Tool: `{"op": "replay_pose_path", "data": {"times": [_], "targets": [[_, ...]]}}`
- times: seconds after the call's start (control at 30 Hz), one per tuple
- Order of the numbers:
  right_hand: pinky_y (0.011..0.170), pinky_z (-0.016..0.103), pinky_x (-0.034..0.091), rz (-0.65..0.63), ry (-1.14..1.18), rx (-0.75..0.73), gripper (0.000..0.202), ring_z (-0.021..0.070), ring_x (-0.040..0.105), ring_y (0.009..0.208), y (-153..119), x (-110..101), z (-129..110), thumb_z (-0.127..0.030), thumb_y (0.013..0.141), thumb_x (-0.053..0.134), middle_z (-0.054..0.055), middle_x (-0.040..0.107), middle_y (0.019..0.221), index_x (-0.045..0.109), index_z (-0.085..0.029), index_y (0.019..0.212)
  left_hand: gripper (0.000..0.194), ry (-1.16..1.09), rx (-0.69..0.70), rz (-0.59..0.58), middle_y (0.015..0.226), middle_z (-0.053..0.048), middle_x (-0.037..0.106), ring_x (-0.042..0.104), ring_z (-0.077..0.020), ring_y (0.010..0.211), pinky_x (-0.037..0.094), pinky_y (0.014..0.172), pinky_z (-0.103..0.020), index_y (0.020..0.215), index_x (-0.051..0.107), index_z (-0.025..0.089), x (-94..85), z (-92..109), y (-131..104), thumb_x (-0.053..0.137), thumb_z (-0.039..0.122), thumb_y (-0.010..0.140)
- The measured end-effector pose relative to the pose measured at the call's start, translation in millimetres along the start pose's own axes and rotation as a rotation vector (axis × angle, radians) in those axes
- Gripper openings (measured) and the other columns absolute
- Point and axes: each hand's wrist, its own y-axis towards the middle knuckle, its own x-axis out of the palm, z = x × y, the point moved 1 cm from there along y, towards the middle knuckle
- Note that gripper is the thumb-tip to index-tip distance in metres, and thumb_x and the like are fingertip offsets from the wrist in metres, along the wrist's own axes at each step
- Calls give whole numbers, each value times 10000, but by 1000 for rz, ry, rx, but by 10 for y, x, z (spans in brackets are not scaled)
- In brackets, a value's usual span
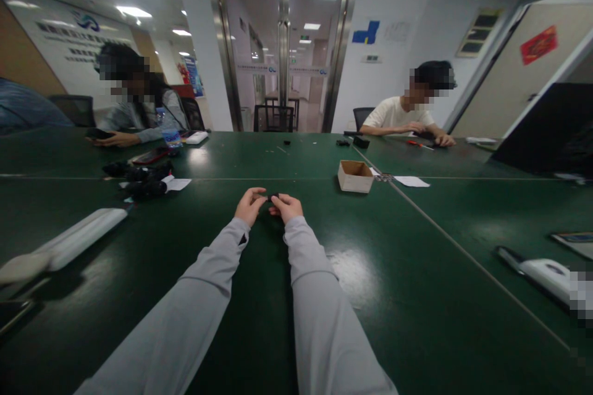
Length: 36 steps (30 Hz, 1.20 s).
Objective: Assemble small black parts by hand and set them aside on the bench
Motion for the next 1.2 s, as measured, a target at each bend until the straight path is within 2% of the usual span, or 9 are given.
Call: {"op": "replay_pose_path", "data": {"times": [0.13, 0.27, 0.4, 0.5, 0.67, 0.8, 0.9, 1.03, 1.2], "targets": [[393, 168, 486, 2, 0, 3, 146, 104, 549, 423, -3, 5, -2, -133, 652, 715, 19, 591, 553, 602, -94, 736, 214, -2, -29, -27, 662, 2, 566, 525, -106, 588, 389, 534, -206, 910, 564, 193, 3, -39, 13, 512, 324, 749], [394, 166, 486, -4, -2, 1, 168, 103, 550, 426, 0, 3, 1, -150, 640, 731, 16, 590, 554, 599, -96, 728, 230, 4, 16, -21, 697, 1, 579, 549, -114, 658, 403, 572, -204, 922, 560, 194, 4, -41, 14, 558, 270, 704], [391, 167, 486, -13, -9, -9, 189, 101, 546, 420, 0, 2, 2, -176, 630, 748, 19, 590, 557, 598, -102, 718, 226, 6, -31, -50, 566, 18, 527, 500, -101, 521, 363, 484, -201, 917, 554, 181, 6, -18, 5, 468, 332, 772], [392, 166, 486, 0, -15, -5, 180, 98, 545, 422, -3, 5, 0, -175, 631, 744, 19, 591, 565, 601, -104, 714, 222, 0, 2, -35, 613, 18, 546, 534, -104, 599, 386, 533, -194, 928, 551, 188, 8, 9, -9, 535, 260, 719], [400, 165, 488, -4, -20, 1, 155, 99, 550, 431, -10, 8, -6, -161, 644, 725, 21, 597, 570, 607, -99, 725, 222, 19, -11, -34, 552, 25, 515, 497, -97, 521, 377, 505, -198, 927, 553, 182, 9, 11, -23, 462, 318, 778], [392, 161, 483, -9, -6, 13, 148, 97, 546, 421, -11, 8, -8, -148, 638, 723, 23, 602, 567, 605, -99, 713, 227, 31, 5, -23, 669, 11, 558, 534, -107, 637, 404, 570, -198, 946, 551, 196, -1, -1, -14, 520, 246, 727], [391, 162, 483, -11, 5, 13, 120, 99, 546, 417, -12, 11, -11, -126, 652, 704, 24, 602, 559, 607, -95, 714, 213, 29, -29, -36, 647, 9, 539, 519, -108, 592, 390, 532, -203, 936, 553, 194, -4, 18, -19, 458, 280, 766], [390, 166, 483, 2, 16, 23, 133, 107, 551, 423, -10, 13, -7, -127, 643, 715, 19, 589, 535, 602, -97, 707, 225, 44, -5, -20, 711, 4, 546, 524, -107, 658, 405, 586, -200, 922, 567, 195, -2, 64, -38, 533, 227, 702], [400, 167, 489, -3, -3, 16, 166, 102, 550, 429, -5, 7, 4, -156, 637, 734, 27, 598, 556, 607, -96, 725, 220, 43, -17, -58, 669, -2, 546, 516, -113, 601, 393, 536, -210, 933, 564, 193, 4, 38, -35, 467, 282, 756]]}}
